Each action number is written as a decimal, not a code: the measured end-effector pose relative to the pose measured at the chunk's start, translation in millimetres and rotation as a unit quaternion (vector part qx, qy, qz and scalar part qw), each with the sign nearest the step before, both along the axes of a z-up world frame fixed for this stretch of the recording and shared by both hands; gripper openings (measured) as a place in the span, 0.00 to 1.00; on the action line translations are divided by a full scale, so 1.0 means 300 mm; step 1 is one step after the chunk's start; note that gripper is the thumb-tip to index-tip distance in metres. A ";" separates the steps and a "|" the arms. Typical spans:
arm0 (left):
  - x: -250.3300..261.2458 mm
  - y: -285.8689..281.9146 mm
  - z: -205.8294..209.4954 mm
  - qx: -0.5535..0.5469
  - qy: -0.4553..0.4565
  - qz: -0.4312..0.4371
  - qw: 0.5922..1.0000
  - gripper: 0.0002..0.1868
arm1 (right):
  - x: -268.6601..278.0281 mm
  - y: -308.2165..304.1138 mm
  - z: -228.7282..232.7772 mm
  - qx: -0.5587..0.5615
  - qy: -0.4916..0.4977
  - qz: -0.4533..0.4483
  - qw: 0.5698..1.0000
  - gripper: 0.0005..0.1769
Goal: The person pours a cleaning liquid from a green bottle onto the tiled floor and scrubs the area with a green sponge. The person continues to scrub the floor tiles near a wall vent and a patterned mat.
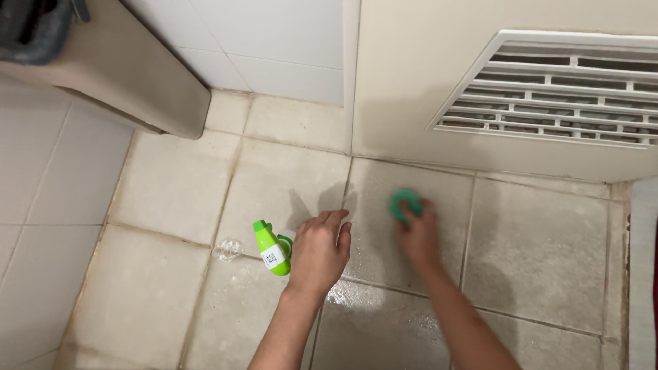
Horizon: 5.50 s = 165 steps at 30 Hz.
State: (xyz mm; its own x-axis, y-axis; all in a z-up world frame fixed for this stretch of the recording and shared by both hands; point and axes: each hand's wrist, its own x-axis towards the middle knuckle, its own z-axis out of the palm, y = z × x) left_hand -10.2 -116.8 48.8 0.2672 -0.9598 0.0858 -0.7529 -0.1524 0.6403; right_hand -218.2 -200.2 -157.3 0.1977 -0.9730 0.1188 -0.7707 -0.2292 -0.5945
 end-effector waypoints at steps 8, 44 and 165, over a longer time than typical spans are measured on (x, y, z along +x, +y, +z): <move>0.012 0.032 -0.020 0.020 -0.006 -0.009 1.000 0.12 | -0.234 -0.016 -0.012 -0.016 0.075 -0.095 0.993 0.31; 0.013 0.027 -0.041 0.008 0.003 -0.026 1.000 0.12 | 0.233 0.050 0.014 -0.006 0.039 -0.011 0.999 0.33; -0.034 0.004 -0.068 -0.016 -0.042 -0.063 0.997 0.13 | 0.349 0.056 0.024 0.013 0.039 0.019 0.999 0.27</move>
State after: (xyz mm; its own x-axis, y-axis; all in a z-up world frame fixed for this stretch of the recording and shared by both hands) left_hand -20.3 -115.5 28.4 0.1345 -0.9817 0.1349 -0.8162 -0.0326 0.5769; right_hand -113.6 -183.2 -150.0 0.2414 -0.9673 0.0775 -0.8057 -0.2443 -0.5396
